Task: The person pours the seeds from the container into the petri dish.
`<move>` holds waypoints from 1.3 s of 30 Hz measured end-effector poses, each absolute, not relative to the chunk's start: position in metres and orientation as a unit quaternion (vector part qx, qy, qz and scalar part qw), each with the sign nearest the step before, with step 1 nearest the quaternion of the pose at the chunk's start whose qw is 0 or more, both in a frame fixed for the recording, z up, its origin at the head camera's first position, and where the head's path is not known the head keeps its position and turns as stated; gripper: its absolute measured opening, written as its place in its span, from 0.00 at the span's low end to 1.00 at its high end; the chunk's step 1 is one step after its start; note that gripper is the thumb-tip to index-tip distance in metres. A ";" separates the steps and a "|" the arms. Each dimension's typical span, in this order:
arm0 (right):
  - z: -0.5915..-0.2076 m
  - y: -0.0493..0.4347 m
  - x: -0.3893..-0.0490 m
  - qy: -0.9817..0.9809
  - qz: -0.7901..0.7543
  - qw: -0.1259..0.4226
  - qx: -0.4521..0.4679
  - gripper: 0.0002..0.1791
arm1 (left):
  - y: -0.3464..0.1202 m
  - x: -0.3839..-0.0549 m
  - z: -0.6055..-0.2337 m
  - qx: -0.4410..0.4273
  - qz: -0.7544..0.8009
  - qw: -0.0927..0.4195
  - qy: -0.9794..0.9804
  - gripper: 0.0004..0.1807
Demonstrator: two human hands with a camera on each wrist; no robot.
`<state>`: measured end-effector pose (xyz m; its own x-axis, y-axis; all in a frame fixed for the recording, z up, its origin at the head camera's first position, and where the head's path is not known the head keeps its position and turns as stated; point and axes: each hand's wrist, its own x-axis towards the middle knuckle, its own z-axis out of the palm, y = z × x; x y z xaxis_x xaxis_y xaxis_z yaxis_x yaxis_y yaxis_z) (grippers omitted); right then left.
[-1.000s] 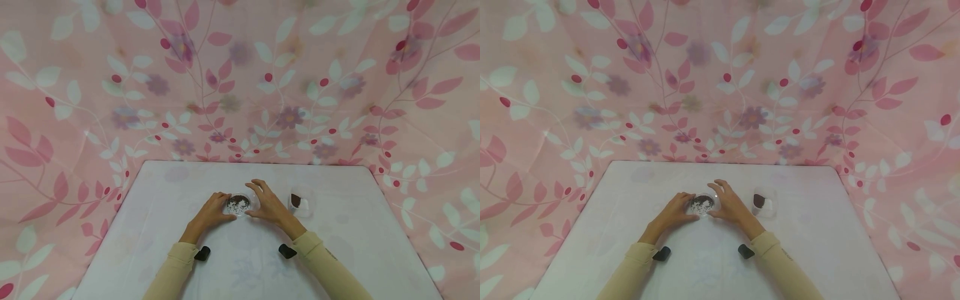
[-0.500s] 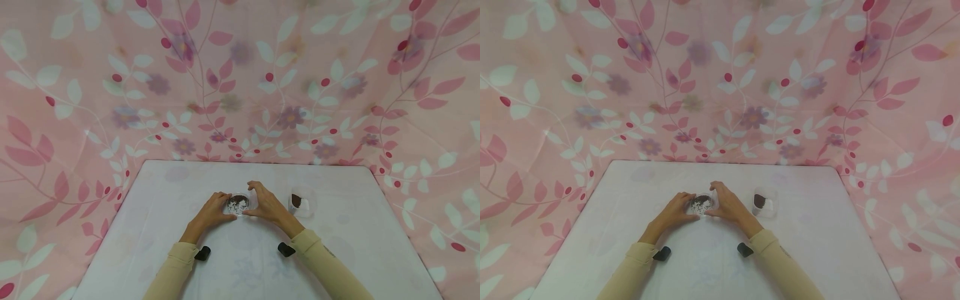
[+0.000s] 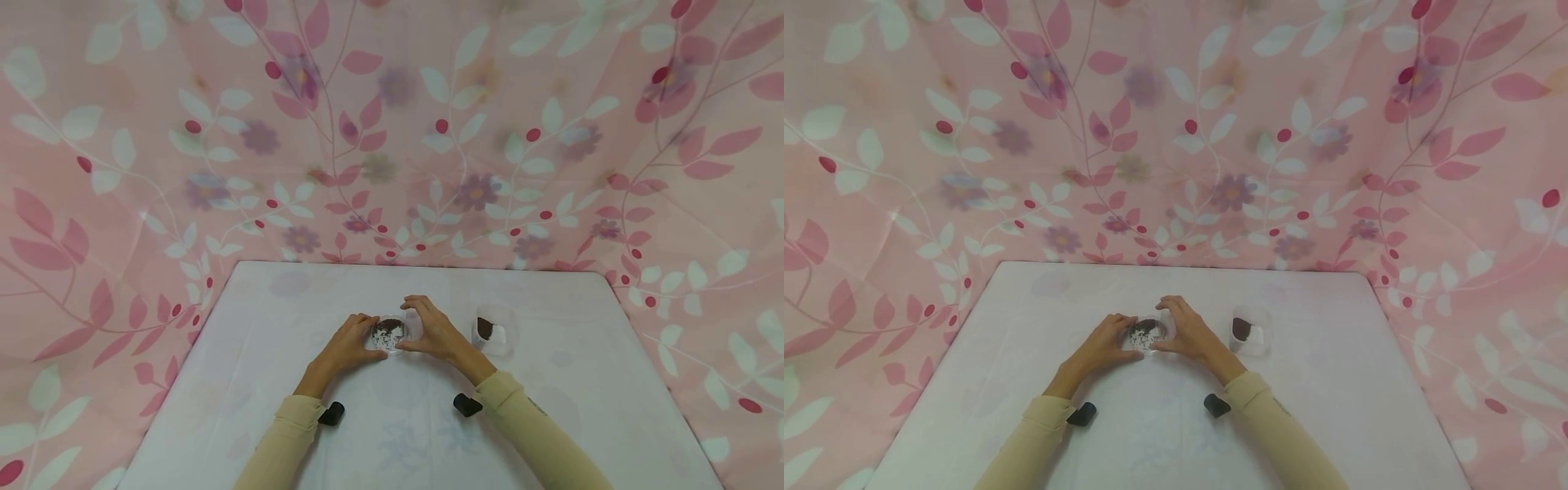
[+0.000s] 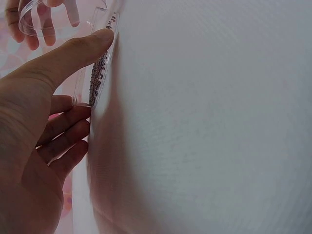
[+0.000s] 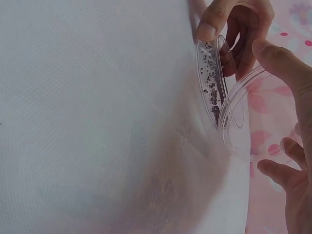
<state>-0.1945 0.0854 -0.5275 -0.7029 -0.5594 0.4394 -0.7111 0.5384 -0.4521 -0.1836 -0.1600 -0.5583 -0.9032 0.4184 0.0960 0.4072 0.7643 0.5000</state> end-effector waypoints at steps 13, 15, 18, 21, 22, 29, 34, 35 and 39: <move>-0.529 0.084 -0.200 -0.866 0.300 0.121 0.380 0.43 | -0.161 -0.186 -0.561 0.232 0.254 0.001 0.939 0.45; -0.530 0.084 -0.200 -0.869 0.298 0.117 0.378 0.44 | -0.161 -0.186 -0.561 0.233 0.249 -0.002 0.940 0.45; -0.531 0.083 -0.200 -0.872 0.297 0.112 0.373 0.45 | -0.161 -0.186 -0.562 0.234 0.251 -0.004 0.939 0.45; -0.531 0.081 -0.200 -0.872 0.302 0.104 0.371 0.44 | -0.161 -0.186 -0.561 0.235 0.255 -0.003 0.938 0.45; -0.531 0.080 -0.200 -0.872 0.302 0.103 0.372 0.43 | -0.161 -0.186 -0.561 0.234 0.255 -0.002 0.938 0.45; -0.529 0.074 -0.199 -0.870 0.305 0.079 0.379 0.41 | -0.162 -0.185 -0.561 0.232 0.256 -0.003 0.938 0.44; -0.530 0.071 -0.200 -0.871 0.290 0.066 0.392 0.41 | -0.162 -0.186 -0.561 0.234 0.256 0.001 0.938 0.44; -0.530 0.070 -0.201 -0.871 0.284 0.066 0.396 0.41 | -0.162 -0.186 -0.561 0.235 0.255 0.000 0.938 0.45; -0.530 0.066 -0.202 -0.870 0.261 0.068 0.412 0.41 | -0.162 -0.186 -0.561 0.243 0.252 -0.009 0.937 0.44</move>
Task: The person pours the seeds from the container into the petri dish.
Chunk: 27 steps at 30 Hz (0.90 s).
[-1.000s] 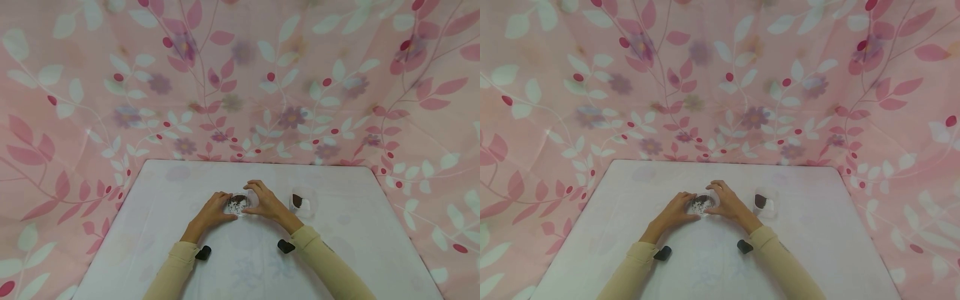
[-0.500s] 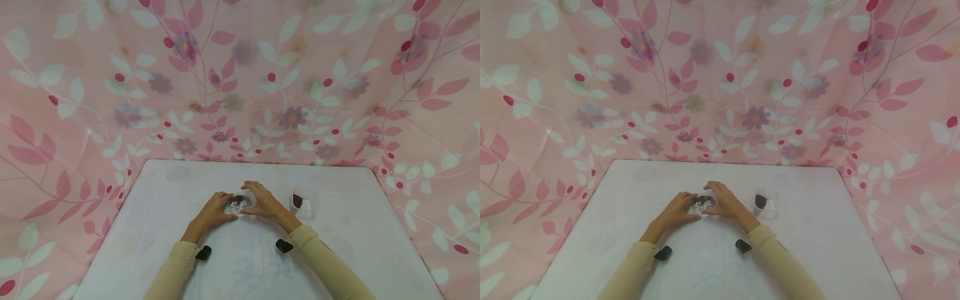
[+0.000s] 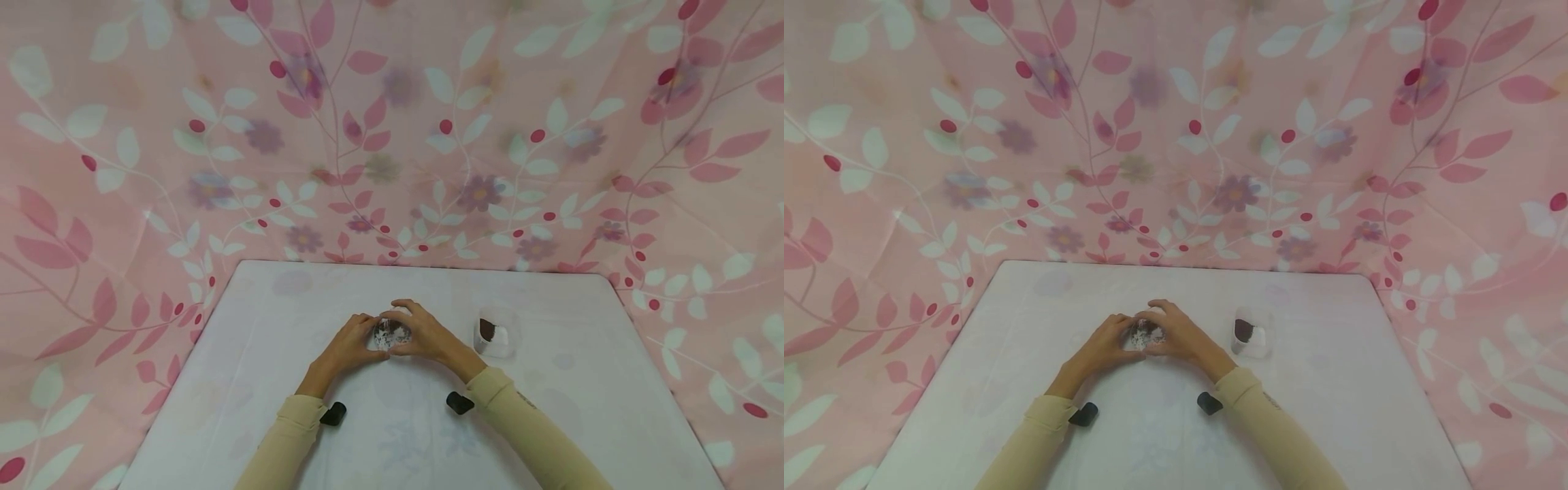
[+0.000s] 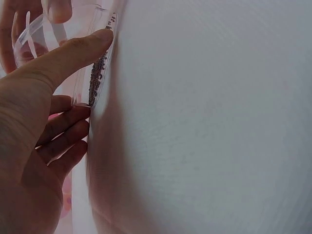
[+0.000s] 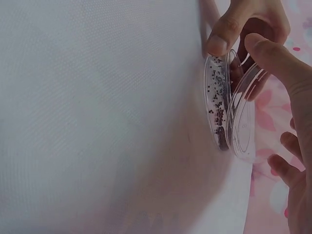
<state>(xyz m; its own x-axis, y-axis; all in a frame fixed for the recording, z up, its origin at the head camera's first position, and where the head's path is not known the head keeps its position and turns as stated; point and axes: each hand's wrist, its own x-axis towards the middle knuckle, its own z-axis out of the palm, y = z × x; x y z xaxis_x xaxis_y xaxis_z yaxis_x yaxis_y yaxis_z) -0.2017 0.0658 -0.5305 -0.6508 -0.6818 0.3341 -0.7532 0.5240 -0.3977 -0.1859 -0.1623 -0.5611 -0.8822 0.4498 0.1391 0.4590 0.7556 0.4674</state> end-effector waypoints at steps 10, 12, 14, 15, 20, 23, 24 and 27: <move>-0.529 0.059 -0.201 -0.881 0.227 0.060 0.410 0.48 | -0.163 -0.187 -0.563 -0.254 -0.252 0.021 -0.934 0.44; -0.529 0.058 -0.201 -0.883 0.221 0.056 0.410 0.47 | -0.164 -0.187 -0.563 -0.257 -0.255 0.023 -0.932 0.44; -0.529 0.057 -0.202 -0.883 0.221 0.050 0.412 0.46 | -0.165 -0.187 -0.563 -0.258 -0.250 0.021 -0.933 0.44; -0.529 0.056 -0.202 -0.882 0.224 0.046 0.413 0.45 | -0.165 -0.188 -0.563 -0.259 -0.249 0.020 -0.933 0.43; -0.528 0.054 -0.202 -0.879 0.230 0.033 0.417 0.43 | -0.168 -0.189 -0.559 -0.262 -0.257 -0.006 -0.930 0.41; -0.527 0.052 -0.202 -0.878 0.227 0.031 0.419 0.42 | -0.170 -0.189 -0.556 -0.260 -0.281 -0.023 -0.924 0.39; -0.528 0.052 -0.202 -0.879 0.222 0.031 0.420 0.42 | -0.170 -0.190 -0.555 -0.260 -0.286 -0.027 -0.922 0.39; -0.528 0.050 -0.202 -0.885 0.207 0.025 0.418 0.42 | -0.171 -0.190 -0.554 -0.259 -0.294 -0.031 -0.920 0.38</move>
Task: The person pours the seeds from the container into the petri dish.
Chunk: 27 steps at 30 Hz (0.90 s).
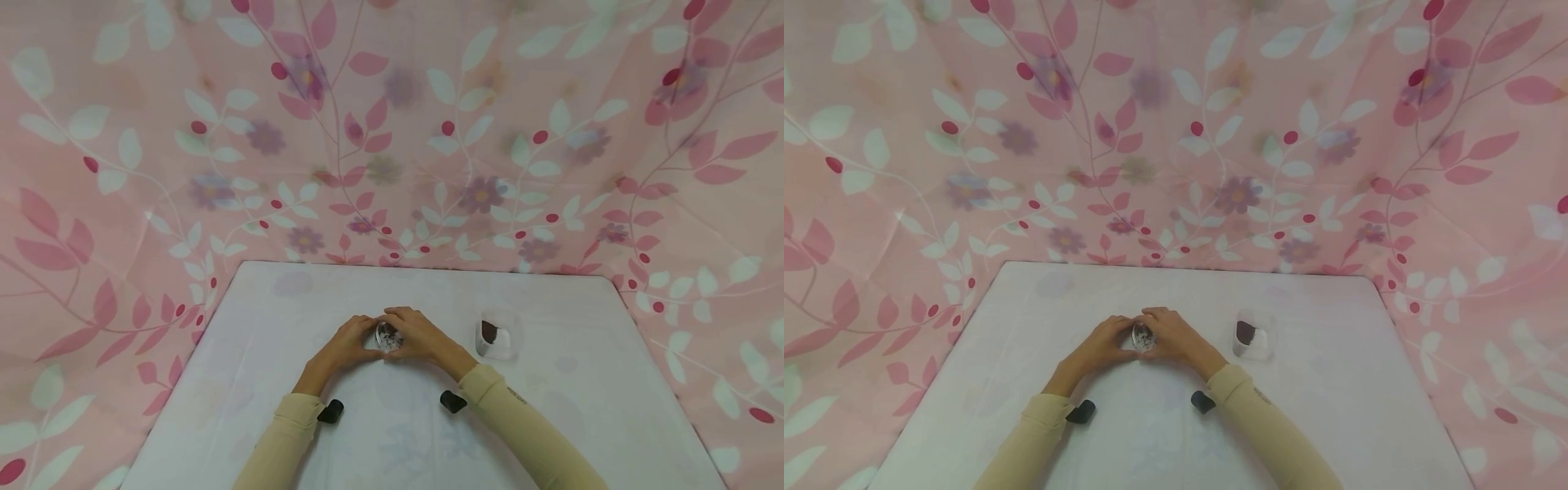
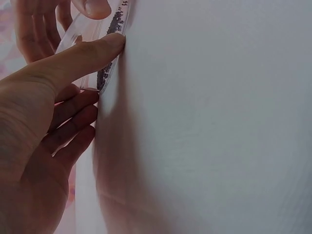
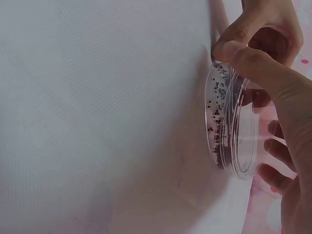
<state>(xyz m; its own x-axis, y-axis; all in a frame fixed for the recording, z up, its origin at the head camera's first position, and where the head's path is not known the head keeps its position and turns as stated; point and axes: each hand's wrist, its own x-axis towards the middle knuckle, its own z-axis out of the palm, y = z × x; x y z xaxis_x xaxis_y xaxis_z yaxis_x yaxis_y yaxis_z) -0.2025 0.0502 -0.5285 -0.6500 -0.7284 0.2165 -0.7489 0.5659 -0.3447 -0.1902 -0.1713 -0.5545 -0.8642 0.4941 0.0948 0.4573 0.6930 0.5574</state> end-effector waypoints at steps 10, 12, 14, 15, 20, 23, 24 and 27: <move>-0.530 0.044 -0.205 -0.901 0.169 0.012 0.400 0.47 | -0.174 -0.192 -0.557 0.268 0.299 0.021 0.916 0.39; -0.530 0.042 -0.205 -0.903 0.168 0.011 0.396 0.49 | -0.174 -0.192 -0.556 0.269 0.299 0.023 0.915 0.41; -0.530 0.041 -0.205 -0.905 0.165 0.009 0.392 0.52 | -0.174 -0.192 -0.555 0.271 0.299 0.022 0.914 0.41; -0.530 0.041 -0.205 -0.906 0.161 0.010 0.392 0.53 | -0.174 -0.193 -0.555 0.272 0.299 0.023 0.915 0.41; -0.530 0.039 -0.205 -0.908 0.152 0.003 0.391 0.56 | -0.174 -0.193 -0.556 0.275 0.295 0.023 0.915 0.41; -0.530 0.038 -0.205 -0.908 0.153 -0.002 0.390 0.56 | -0.174 -0.194 -0.557 0.274 0.293 0.026 0.916 0.41; -0.529 0.038 -0.205 -0.909 0.151 -0.004 0.389 0.56 | -0.174 -0.194 -0.558 0.273 0.291 0.028 0.917 0.41; -0.528 0.037 -0.206 -0.909 0.152 -0.011 0.387 0.56 | -0.175 -0.194 -0.558 0.269 0.293 0.031 0.917 0.41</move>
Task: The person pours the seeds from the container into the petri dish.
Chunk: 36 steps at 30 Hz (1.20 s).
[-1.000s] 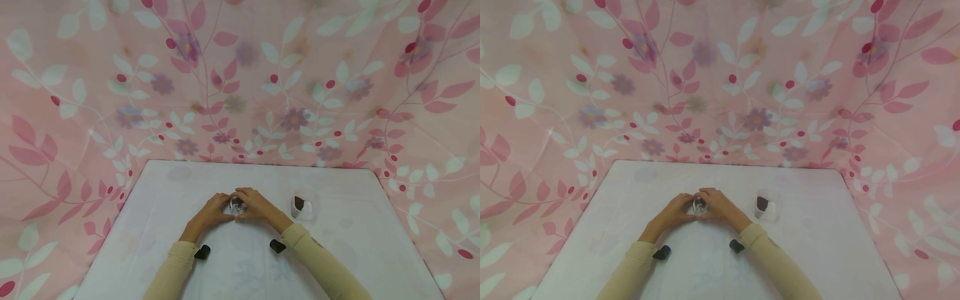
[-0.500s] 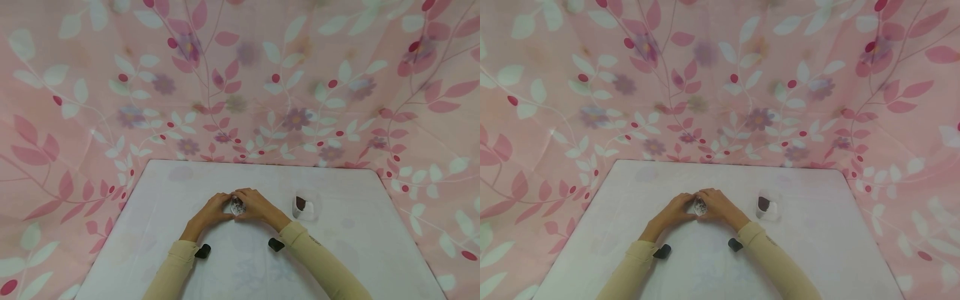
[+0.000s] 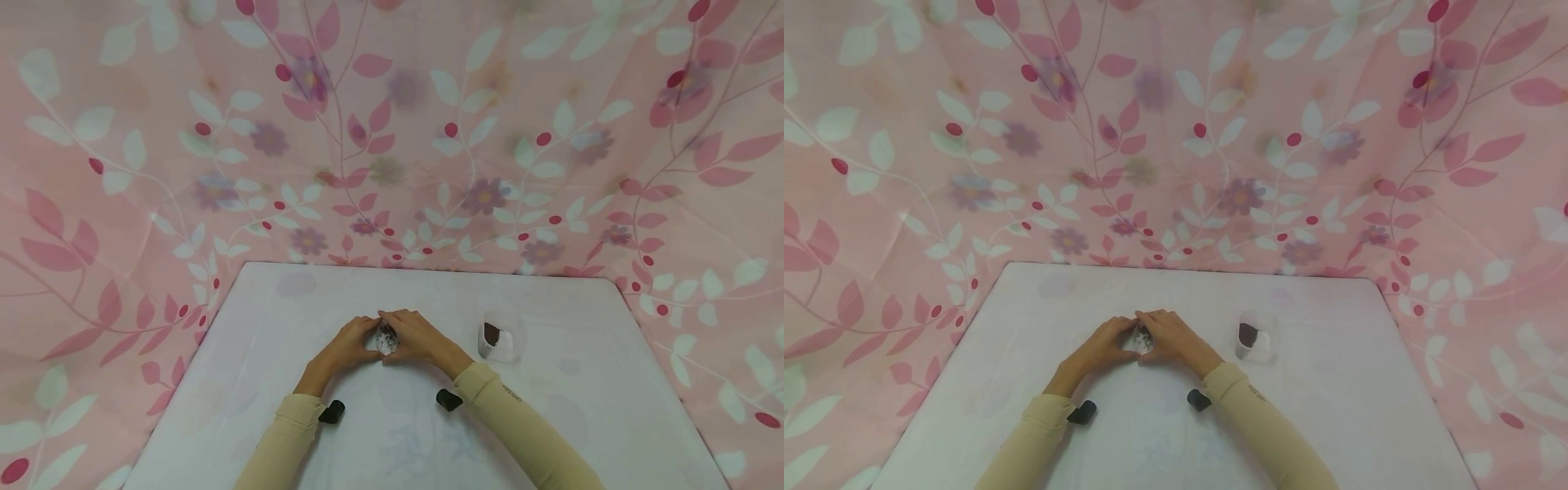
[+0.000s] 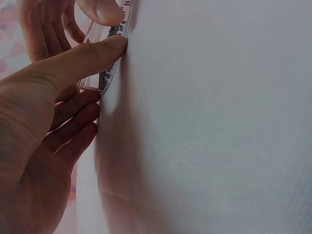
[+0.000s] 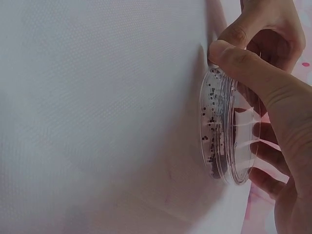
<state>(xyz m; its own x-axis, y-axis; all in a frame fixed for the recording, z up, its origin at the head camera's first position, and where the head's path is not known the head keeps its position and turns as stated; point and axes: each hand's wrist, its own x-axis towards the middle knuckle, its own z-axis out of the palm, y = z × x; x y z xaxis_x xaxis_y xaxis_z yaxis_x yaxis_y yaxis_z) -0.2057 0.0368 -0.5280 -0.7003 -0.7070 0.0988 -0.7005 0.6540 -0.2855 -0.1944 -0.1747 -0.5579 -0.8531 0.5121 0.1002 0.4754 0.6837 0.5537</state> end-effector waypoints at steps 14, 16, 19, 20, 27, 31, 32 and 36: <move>-0.529 0.037 -0.206 0.910 -0.143 0.011 -0.390 0.52 | -0.175 -0.195 -0.560 0.280 0.291 0.016 0.914 0.40; -0.529 0.037 -0.207 0.911 -0.141 0.011 -0.387 0.51 | -0.176 -0.195 -0.560 0.283 0.290 0.013 0.914 0.40; -0.530 0.037 -0.207 0.913 -0.141 0.015 -0.383 0.51 | -0.176 -0.196 -0.559 0.282 0.288 0.015 0.915 0.39; -0.530 0.036 -0.207 0.913 -0.142 0.016 -0.382 0.50 | -0.176 -0.196 -0.559 0.282 0.288 0.016 0.915 0.39; -0.528 0.038 -0.205 0.915 -0.149 0.026 -0.373 0.50 | -0.175 -0.195 -0.556 0.283 0.291 0.018 0.913 0.39; -0.527 0.039 -0.205 0.917 -0.149 0.032 -0.368 0.50 | -0.175 -0.195 -0.557 0.283 0.293 0.017 0.913 0.38; -0.527 0.039 -0.205 0.917 -0.149 0.032 -0.368 0.50 | -0.175 -0.195 -0.557 0.283 0.293 0.019 0.913 0.38; -0.527 0.040 -0.205 0.919 -0.145 0.035 -0.366 0.50 | -0.176 -0.197 -0.559 0.283 0.287 0.021 0.915 0.39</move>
